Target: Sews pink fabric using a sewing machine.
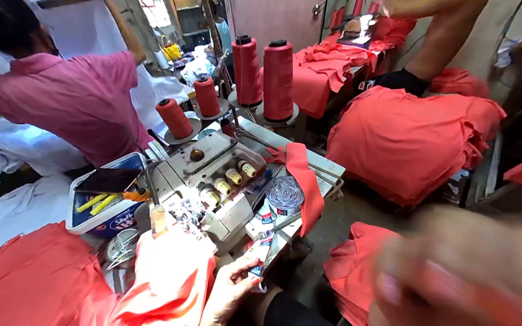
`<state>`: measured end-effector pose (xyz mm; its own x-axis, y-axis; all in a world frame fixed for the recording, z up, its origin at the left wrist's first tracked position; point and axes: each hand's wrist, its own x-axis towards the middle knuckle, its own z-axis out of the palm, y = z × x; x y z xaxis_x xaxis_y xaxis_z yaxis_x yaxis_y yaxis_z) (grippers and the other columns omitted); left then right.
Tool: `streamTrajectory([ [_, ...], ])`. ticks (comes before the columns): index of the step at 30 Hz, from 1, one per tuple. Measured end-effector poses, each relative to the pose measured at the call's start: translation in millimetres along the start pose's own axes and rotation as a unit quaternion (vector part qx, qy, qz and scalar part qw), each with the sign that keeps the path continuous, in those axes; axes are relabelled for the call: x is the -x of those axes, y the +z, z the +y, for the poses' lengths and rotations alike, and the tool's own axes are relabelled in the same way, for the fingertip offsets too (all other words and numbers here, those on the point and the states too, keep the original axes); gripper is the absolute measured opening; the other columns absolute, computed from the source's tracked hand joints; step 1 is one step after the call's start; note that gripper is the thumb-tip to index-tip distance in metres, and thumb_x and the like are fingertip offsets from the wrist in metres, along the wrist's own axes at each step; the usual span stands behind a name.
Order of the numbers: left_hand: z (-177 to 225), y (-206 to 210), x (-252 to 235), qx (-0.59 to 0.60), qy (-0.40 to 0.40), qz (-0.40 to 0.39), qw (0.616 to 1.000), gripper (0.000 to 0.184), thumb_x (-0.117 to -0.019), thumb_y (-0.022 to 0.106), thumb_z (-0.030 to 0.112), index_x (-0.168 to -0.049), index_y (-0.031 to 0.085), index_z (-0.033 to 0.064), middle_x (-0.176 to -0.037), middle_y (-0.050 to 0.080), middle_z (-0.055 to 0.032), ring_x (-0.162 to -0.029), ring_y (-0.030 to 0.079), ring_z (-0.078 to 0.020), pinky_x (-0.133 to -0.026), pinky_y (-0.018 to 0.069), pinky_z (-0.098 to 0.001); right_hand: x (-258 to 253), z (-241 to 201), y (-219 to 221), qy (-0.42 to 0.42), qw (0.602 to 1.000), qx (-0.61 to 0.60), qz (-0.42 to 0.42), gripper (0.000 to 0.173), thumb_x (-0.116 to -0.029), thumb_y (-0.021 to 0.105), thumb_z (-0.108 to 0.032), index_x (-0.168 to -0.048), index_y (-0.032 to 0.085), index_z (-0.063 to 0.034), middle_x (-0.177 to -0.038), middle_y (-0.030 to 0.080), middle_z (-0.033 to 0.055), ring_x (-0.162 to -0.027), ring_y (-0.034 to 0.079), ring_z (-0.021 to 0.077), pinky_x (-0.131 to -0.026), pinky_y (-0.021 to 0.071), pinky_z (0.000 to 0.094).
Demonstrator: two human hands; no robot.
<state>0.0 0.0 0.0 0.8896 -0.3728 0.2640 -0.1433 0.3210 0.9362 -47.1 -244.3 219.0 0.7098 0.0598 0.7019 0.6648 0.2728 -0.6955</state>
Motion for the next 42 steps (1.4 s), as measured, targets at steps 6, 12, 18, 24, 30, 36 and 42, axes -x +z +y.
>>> streamTrajectory([
  [6, 17, 12, -8, -0.133, -0.064, 0.000, 0.989, 0.026, -0.0874, 0.070, 0.008, -0.112, 0.076, 0.0004, -0.110, 0.077, -0.0006, -0.100, 0.071, -0.0021, -0.092, 0.0570, -0.0224, -48, 123, -51, 0.089, 0.989, 0.115, 0.004, 0.051, -0.1088, 0.043, -0.036, -0.147, 0.039, -0.0023, -0.089, 0.067, -0.0104, -0.054, 0.041, -0.0089, -0.052, 0.0375, 0.0106],
  [12, 38, 19, -25, -0.209, -0.193, -0.020, 0.959, 0.034, -0.0909, 0.066, 0.000, -0.124, 0.067, -0.0057, -0.118, 0.072, -0.0083, -0.102, 0.068, -0.0021, -0.094, 0.0542, -0.0220, 80, 149, -61, 0.219, 0.900, 0.329, -0.183, 0.046, -0.0998, 0.058, -0.044, -0.121, 0.074, -0.0065, -0.091, 0.072, 0.0057, -0.074, 0.060, 0.0079, -0.070, 0.0518, 0.0309],
  [18, 31, 17, -23, -0.112, -0.252, 0.011, 0.961, 0.046, -0.0882, 0.067, -0.007, -0.133, 0.060, -0.0044, -0.111, 0.074, -0.0021, -0.085, 0.071, -0.0001, -0.081, 0.0589, -0.0185, 144, 157, -51, 0.161, 0.833, 0.505, -0.158, 0.031, -0.0955, 0.062, -0.025, -0.113, 0.074, -0.0022, -0.091, 0.069, 0.0168, -0.070, 0.069, 0.0304, -0.056, 0.0540, 0.0464],
  [24, 28, 16, -23, -0.122, -0.263, 0.004, 0.957, 0.052, -0.0862, 0.070, -0.007, -0.137, 0.058, -0.0033, -0.112, 0.073, -0.0017, -0.081, 0.069, 0.0016, -0.078, 0.0584, -0.0168, 136, 172, -35, 0.020, 0.789, 0.583, -0.192, 0.029, -0.1019, 0.053, -0.022, -0.103, 0.074, -0.0025, -0.080, 0.069, 0.0150, -0.068, 0.069, 0.0322, -0.055, 0.0533, 0.0421],
  [30, 28, 15, -25, -0.118, -0.283, -0.009, 0.952, 0.053, -0.0872, 0.069, -0.008, -0.139, 0.057, -0.0021, -0.110, 0.073, -0.0027, -0.077, 0.068, 0.0019, -0.076, 0.0576, -0.0162, 131, 180, -19, -0.033, 0.782, 0.591, -0.194, 0.024, -0.1016, 0.055, -0.018, -0.097, 0.073, -0.0037, -0.078, 0.068, 0.0131, -0.067, 0.067, 0.0295, -0.054, 0.0499, 0.0384],
  [36, 29, 16, -27, -0.124, -0.292, -0.008, 0.948, 0.053, -0.0877, 0.069, -0.008, -0.139, 0.057, -0.0017, -0.111, 0.073, -0.0042, -0.079, 0.068, 0.0016, -0.077, 0.0570, -0.0162, 130, 184, -13, -0.041, 0.773, 0.601, -0.197, 0.022, -0.0996, 0.055, -0.015, -0.095, 0.072, -0.0025, -0.076, 0.067, 0.0129, -0.066, 0.067, 0.0294, -0.055, 0.0498, 0.0381],
  [42, 28, 14, -27, -0.124, -0.291, -0.018, 0.949, 0.053, -0.0877, 0.069, -0.008, -0.139, 0.058, -0.0004, -0.115, 0.073, -0.0045, -0.082, 0.068, 0.0015, -0.078, 0.0570, -0.0163, 132, 186, -11, -0.039, 0.771, 0.605, -0.195, 0.022, -0.0997, 0.055, -0.014, -0.092, 0.071, -0.0019, -0.076, 0.067, 0.0138, -0.066, 0.067, 0.0300, -0.054, 0.0503, 0.0388],
])
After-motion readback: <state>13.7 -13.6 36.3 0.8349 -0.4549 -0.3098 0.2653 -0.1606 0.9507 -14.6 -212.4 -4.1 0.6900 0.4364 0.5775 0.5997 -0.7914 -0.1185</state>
